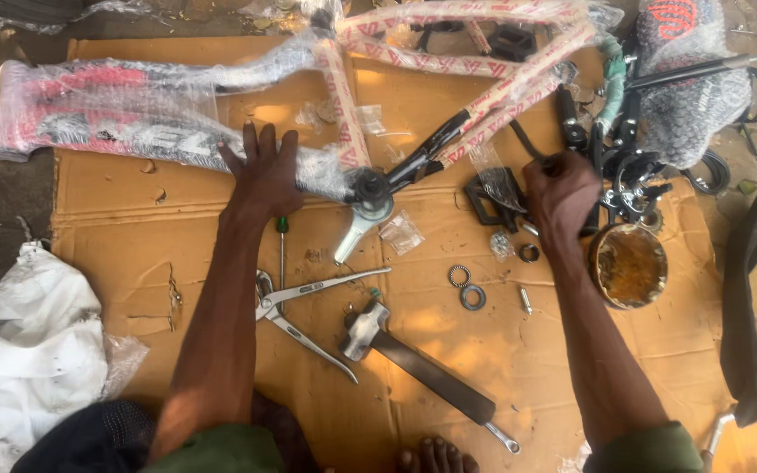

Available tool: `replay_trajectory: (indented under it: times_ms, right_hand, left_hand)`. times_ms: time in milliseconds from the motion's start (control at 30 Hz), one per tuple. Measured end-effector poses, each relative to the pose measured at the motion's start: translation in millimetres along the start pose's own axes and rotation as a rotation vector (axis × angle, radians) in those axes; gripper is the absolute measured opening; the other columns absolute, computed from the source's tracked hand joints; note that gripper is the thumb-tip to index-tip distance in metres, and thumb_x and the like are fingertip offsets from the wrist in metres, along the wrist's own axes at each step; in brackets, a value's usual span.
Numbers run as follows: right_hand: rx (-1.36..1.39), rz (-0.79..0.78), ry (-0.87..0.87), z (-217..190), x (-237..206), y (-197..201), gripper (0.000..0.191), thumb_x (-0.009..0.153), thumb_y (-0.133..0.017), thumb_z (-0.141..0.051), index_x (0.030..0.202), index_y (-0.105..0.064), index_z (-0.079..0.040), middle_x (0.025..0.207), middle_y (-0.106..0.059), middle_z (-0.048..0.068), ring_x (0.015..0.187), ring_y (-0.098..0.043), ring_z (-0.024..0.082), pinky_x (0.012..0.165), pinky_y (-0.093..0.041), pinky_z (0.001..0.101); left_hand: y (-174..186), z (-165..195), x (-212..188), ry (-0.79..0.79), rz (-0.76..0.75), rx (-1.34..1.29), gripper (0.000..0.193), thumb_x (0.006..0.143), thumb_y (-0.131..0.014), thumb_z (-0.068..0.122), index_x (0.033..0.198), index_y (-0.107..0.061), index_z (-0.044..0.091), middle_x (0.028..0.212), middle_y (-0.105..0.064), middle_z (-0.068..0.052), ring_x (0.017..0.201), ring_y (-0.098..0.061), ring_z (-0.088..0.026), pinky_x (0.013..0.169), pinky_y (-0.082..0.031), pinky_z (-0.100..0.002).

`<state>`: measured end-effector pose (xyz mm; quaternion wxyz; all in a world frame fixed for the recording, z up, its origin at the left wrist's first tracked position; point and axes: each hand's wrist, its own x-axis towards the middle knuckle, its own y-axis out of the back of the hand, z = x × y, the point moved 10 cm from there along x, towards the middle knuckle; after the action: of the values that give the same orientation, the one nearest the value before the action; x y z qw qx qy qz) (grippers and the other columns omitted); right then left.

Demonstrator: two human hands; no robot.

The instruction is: The person assembles a bicycle crankset onto a bicycle frame. They use a wrench and hammer to secure the crank arm and then remove protective plastic wrapping from the frame.

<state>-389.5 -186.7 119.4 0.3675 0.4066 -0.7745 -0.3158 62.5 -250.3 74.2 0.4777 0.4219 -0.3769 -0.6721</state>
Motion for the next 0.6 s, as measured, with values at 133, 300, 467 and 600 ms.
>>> replay_trajectory:
  times_ms: [133,300,467,600]
  right_hand:
    - [0.084,0.115,0.147,-43.1,7.8,72.4,0.01,0.098,-0.069,-0.007,0.103,-0.072,0.002,0.085,-0.073,0.013,0.063,-0.067,0.023,0.05,-0.055,0.0385]
    - [0.617,-0.033,0.232,-104.0,0.5,126.0,0.023,0.104,-0.073,-0.011,0.113,-0.055,-0.001,0.1,-0.074,0.011,0.088,-0.074,0.017,0.079,-0.063,0.0325]
    - [0.744,-0.486,-0.181,-143.1,-38.7,51.4,0.027,0.099,-0.069,-0.018,0.12,-0.064,-0.002,0.086,-0.069,0.01,0.071,-0.067,0.015,0.061,-0.054,0.0288]
    - [0.929,-0.796,-0.206,-196.2,-93.5,-20.2,0.051,0.096,-0.068,-0.016,0.142,-0.055,0.002,0.096,-0.078,0.013,0.073,-0.069,0.012,0.063,-0.056,0.0264]
  left_hand:
    - [10.1,13.4,-11.4,-0.071,0.178,-0.268,0.067,0.069,-0.071,-0.004,0.133,-0.06,0.012,0.15,-0.043,-0.024,0.145,-0.032,-0.04,0.114,-0.009,-0.07]
    - [47.5,34.5,-71.4,-0.145,0.677,-0.933,0.015,0.103,-0.062,0.013,0.114,-0.068,0.004,0.108,-0.071,-0.009,0.099,-0.065,-0.021,0.084,-0.054,-0.039]
    - [3.0,75.7,-114.1,0.07,0.641,-1.622,0.032,0.111,-0.056,0.031,0.107,-0.066,0.0,0.089,-0.068,-0.006,0.071,-0.057,-0.011,0.058,-0.045,-0.027]
    - [-11.6,99.2,-121.8,0.165,0.524,-1.661,0.038,0.108,-0.049,0.036,0.11,-0.065,0.001,0.089,-0.071,-0.004,0.074,-0.066,-0.011,0.063,-0.053,-0.025]
